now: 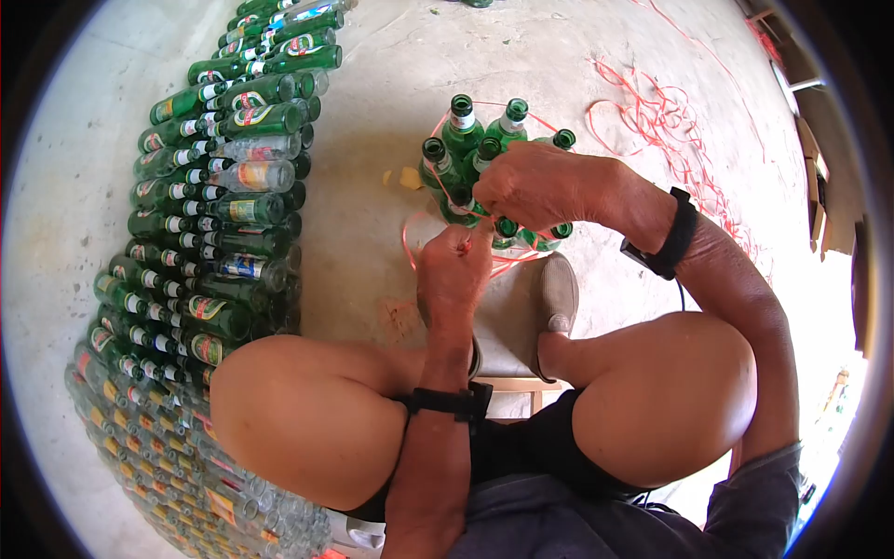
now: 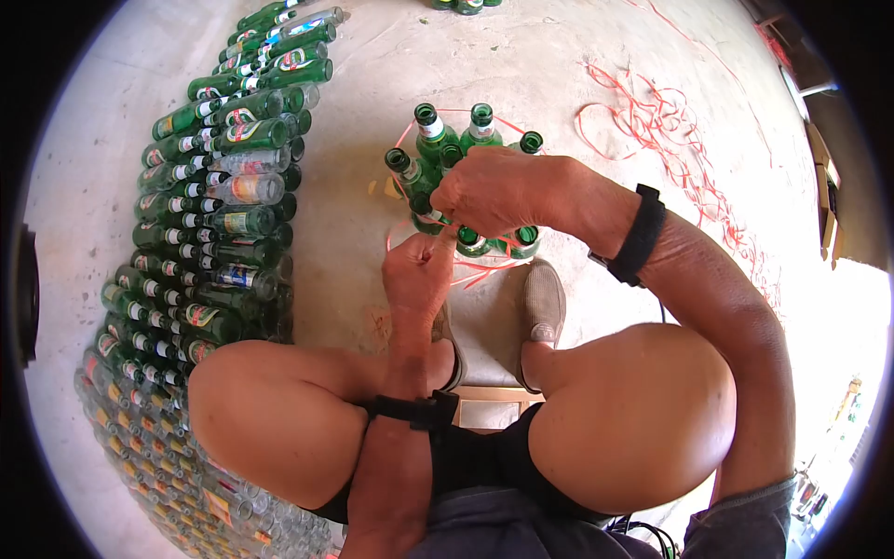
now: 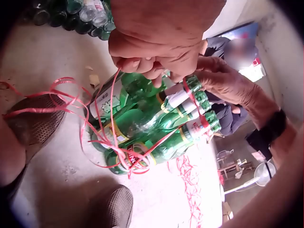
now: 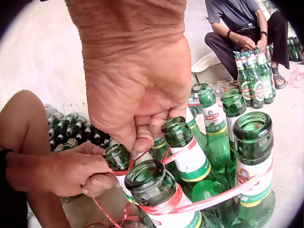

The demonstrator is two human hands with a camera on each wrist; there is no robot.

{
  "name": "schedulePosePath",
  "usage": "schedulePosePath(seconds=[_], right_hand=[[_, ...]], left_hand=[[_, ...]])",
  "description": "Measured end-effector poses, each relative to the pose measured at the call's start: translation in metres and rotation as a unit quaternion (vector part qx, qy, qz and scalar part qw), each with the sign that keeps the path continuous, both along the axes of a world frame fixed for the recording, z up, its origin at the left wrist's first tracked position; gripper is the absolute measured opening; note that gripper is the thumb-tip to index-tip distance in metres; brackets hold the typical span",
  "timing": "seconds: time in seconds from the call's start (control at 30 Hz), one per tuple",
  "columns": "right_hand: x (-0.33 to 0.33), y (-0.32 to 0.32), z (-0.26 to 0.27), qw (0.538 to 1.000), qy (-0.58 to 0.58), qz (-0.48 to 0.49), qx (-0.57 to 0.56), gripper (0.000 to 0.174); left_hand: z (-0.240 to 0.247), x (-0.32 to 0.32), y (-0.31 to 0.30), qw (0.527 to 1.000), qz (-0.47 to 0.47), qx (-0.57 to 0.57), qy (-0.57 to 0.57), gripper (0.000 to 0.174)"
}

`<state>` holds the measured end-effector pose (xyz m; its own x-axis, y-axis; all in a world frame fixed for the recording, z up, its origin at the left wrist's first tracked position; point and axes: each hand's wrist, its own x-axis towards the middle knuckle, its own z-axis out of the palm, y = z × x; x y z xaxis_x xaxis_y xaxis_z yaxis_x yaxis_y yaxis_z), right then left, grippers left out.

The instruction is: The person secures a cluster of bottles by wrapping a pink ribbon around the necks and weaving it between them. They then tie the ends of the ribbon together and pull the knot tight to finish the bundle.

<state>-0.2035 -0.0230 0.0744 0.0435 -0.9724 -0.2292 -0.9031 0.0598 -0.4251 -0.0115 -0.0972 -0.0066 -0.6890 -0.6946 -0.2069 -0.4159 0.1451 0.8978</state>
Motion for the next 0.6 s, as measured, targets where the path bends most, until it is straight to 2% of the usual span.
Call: schedulePosePath(seconds=[0.17,0.27,0.47,0.6], right_hand=[[0.002,-0.002,0.003,1.000,0.027,0.004,0.014,0.015],[0.003,-0.002,0.002,0.999,0.041,0.002,0.013,0.014],[0.004,-0.002,0.000,0.999,0.046,0.007,0.012,0.014],[0.003,-0.002,0.000,0.998,0.054,0.015,-0.007,0.014]], left_hand=[[0.039,0.012,-0.013,0.978,-0.058,-0.106,-0.168,0.046],[0.056,0.025,-0.020,0.969,-0.099,-0.122,-0.193,0.047],[0.074,0.047,-0.023,0.966,-0.166,-0.124,-0.153,0.036],[0.076,0.049,-0.024,0.970,-0.164,-0.104,-0.144,0.030]])
